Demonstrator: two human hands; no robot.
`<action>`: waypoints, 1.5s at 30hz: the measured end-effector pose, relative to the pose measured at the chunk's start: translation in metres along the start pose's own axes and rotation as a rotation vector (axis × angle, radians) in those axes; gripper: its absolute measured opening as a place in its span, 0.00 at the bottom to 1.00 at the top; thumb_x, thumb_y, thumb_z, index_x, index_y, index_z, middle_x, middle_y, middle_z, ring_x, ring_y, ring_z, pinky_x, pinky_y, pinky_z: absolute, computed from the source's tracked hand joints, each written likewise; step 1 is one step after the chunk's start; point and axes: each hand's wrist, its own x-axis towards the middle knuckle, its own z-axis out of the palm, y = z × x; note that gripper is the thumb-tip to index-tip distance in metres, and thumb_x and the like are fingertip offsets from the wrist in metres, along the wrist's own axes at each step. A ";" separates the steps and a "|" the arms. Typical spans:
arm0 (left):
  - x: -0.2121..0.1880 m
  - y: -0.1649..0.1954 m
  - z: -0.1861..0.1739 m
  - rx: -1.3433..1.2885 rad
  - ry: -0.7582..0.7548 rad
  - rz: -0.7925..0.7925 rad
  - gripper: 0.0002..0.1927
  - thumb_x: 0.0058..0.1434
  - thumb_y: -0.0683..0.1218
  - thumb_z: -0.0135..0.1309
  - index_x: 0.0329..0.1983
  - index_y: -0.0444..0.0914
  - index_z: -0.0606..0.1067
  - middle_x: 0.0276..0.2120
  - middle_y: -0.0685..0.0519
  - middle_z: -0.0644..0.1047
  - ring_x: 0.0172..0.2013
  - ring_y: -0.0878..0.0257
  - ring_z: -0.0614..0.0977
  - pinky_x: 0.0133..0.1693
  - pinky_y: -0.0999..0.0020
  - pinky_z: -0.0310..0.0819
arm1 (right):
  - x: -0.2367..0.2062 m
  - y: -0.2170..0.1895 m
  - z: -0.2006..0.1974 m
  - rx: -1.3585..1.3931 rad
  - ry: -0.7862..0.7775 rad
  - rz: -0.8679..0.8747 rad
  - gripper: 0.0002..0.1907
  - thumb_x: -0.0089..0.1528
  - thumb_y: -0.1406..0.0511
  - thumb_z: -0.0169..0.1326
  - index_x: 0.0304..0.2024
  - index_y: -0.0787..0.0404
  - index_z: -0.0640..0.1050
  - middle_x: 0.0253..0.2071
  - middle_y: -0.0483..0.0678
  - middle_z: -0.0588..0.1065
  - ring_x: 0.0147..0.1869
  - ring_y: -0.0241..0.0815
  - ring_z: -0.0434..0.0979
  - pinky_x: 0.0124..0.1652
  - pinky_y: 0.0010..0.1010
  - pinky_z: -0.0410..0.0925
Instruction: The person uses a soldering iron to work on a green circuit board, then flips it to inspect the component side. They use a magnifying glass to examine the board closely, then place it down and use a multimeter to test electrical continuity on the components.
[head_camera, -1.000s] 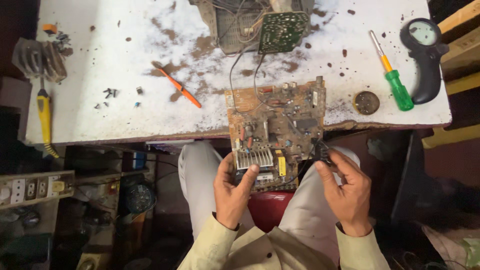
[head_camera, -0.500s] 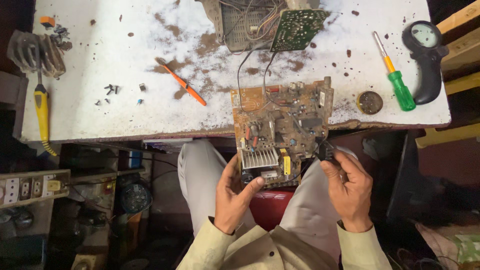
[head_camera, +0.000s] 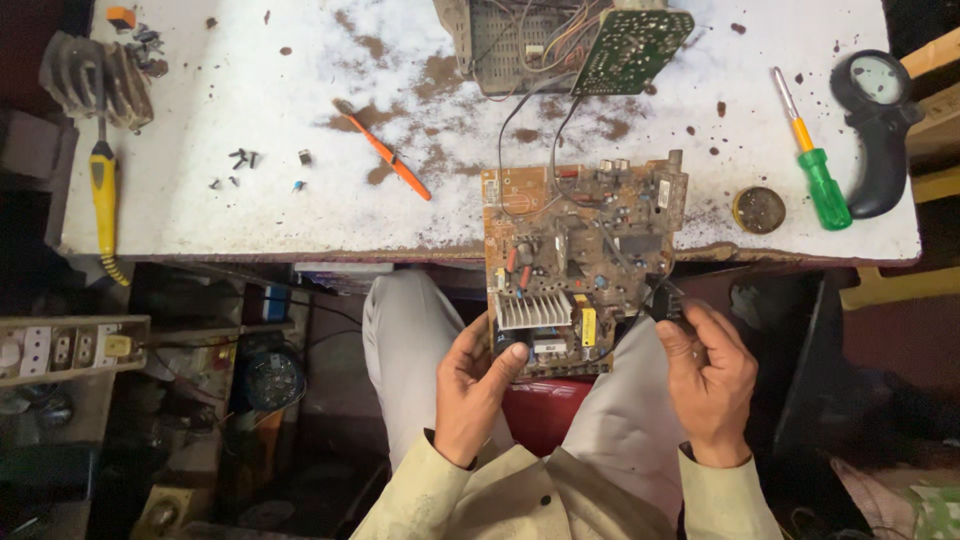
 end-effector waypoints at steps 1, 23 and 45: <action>0.000 0.001 0.000 0.009 -0.002 0.004 0.30 0.65 0.38 0.56 0.69 0.25 0.64 0.58 0.42 0.77 0.55 0.60 0.79 0.56 0.65 0.74 | 0.000 -0.001 0.000 -0.024 -0.002 0.017 0.18 0.66 0.64 0.61 0.54 0.70 0.78 0.46 0.49 0.78 0.36 0.35 0.71 0.38 0.22 0.65; -0.005 0.008 0.001 0.051 0.043 -0.004 0.26 0.66 0.43 0.57 0.63 0.25 0.70 0.50 0.48 0.81 0.44 0.71 0.80 0.42 0.79 0.75 | 0.006 -0.011 -0.002 -0.058 -0.003 -0.073 0.18 0.71 0.62 0.56 0.55 0.71 0.78 0.44 0.52 0.77 0.42 0.39 0.79 0.43 0.27 0.71; -0.008 0.012 0.003 0.031 -0.010 0.028 0.27 0.69 0.46 0.53 0.66 0.25 0.68 0.54 0.49 0.80 0.49 0.70 0.80 0.49 0.77 0.76 | 0.005 -0.014 -0.002 -0.061 -0.016 -0.058 0.18 0.72 0.61 0.55 0.57 0.68 0.78 0.45 0.51 0.77 0.41 0.38 0.78 0.42 0.26 0.71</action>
